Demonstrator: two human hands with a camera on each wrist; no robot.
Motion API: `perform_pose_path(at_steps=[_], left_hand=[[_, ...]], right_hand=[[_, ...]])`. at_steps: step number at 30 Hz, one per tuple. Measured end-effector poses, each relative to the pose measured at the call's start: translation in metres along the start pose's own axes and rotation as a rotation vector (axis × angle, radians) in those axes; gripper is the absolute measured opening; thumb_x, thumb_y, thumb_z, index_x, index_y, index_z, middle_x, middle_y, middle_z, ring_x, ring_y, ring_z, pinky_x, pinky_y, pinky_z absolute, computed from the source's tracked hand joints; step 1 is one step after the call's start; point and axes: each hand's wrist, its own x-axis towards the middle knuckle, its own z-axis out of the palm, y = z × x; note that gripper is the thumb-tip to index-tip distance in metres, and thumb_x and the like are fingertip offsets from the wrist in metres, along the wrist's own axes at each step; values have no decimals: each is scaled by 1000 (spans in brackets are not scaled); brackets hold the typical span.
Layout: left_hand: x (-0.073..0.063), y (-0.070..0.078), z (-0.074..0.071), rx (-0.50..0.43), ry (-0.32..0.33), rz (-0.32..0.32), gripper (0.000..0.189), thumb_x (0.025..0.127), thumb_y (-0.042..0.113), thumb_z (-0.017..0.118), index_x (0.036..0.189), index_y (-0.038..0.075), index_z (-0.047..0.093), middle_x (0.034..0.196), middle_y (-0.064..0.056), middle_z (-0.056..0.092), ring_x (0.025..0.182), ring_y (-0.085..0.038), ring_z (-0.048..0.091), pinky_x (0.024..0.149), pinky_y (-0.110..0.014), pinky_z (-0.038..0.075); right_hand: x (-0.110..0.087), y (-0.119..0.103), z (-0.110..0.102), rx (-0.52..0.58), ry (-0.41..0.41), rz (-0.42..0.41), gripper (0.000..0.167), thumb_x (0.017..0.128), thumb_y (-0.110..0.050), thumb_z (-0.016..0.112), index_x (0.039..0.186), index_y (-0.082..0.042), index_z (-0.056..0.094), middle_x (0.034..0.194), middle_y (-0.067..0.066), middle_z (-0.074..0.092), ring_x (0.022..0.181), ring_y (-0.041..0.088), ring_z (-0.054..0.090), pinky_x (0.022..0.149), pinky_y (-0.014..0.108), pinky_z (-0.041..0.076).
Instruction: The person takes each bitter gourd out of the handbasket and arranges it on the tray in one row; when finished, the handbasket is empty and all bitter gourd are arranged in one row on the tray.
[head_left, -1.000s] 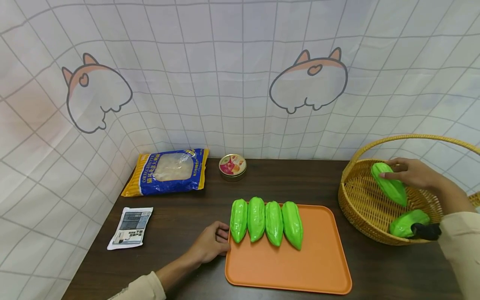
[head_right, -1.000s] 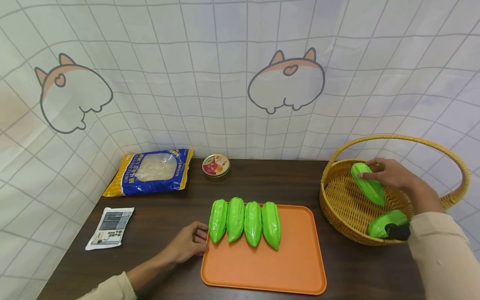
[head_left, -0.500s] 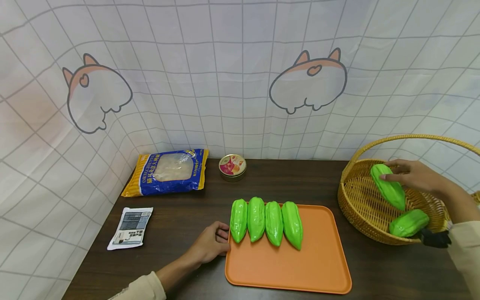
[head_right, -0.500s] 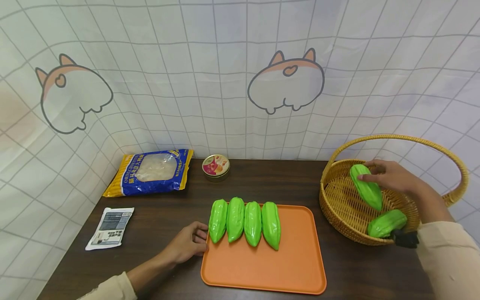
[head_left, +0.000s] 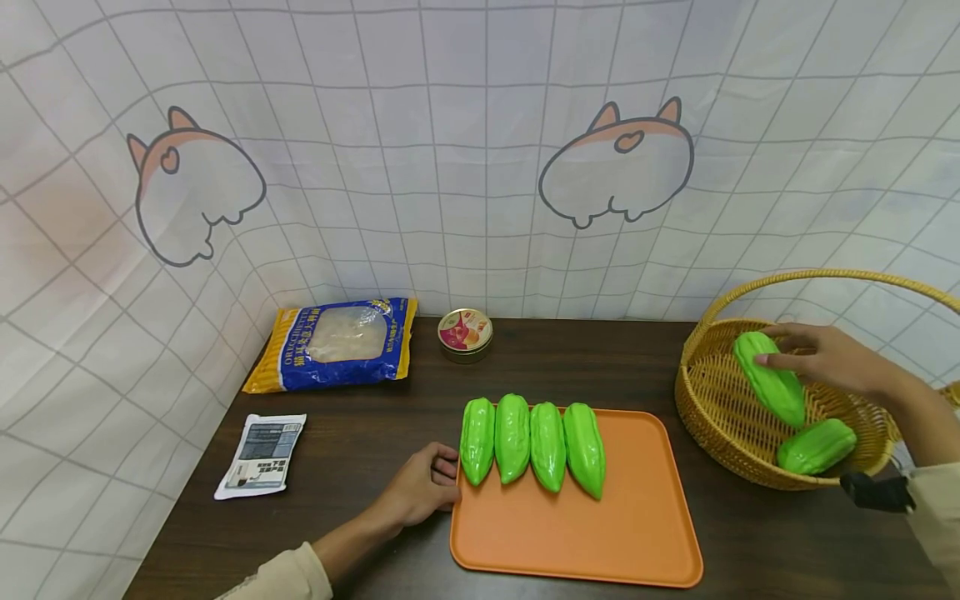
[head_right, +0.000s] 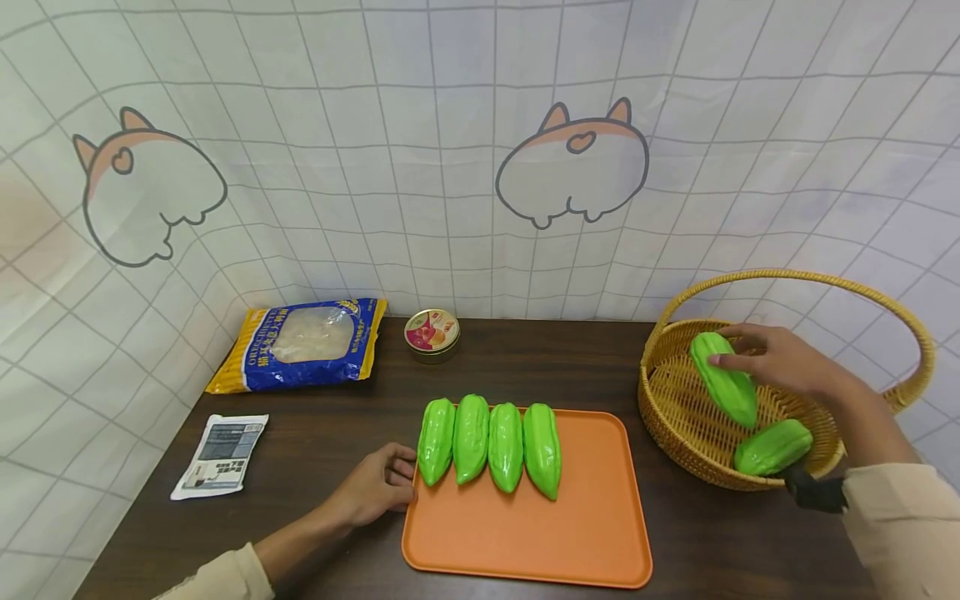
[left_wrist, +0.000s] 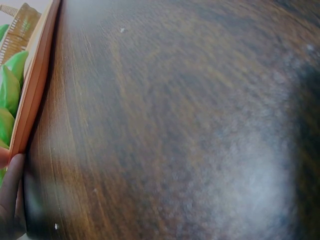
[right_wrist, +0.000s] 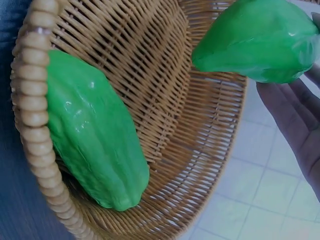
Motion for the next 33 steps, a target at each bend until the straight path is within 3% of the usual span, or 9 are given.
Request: perform_pose_path(at_steps=[10,18,29,33], left_hand=[[0,0,1,-5,-5,8,58,72,-3,69,127,-7,52,105,-15,57,86,-19,61,67,-32,63],[0,1,0,-6,6,4,59,71,-3,69,127,-6,52,106,-16,57,87,-19,61,66,-31,63],[0,0,0,-10,6,-4,59,71,-4,70,127,-6,52,106,-15,57,86,-19,62,66,-32,63],[0,0,1,-17,10,-7,59,71,-4,70,127,-6,53,106,-16,58,86,-19,62,66,-33,63]], right_hand=[[-10,-10,6,-29,15,28,79,99,-48,55,152,6,30,139,41,43,122,61,46,80,55,59],[-22,-18,12,24,30,-7,74,101,-42,54,152,6,29,137,38,45,122,62,46,77,51,61],[-37,-34,20,90,43,-85,62,104,-32,52,151,2,33,140,34,46,121,56,51,66,33,58],[-41,-38,23,103,59,-111,57,104,-29,53,151,-2,36,142,31,46,118,40,59,66,32,58]])
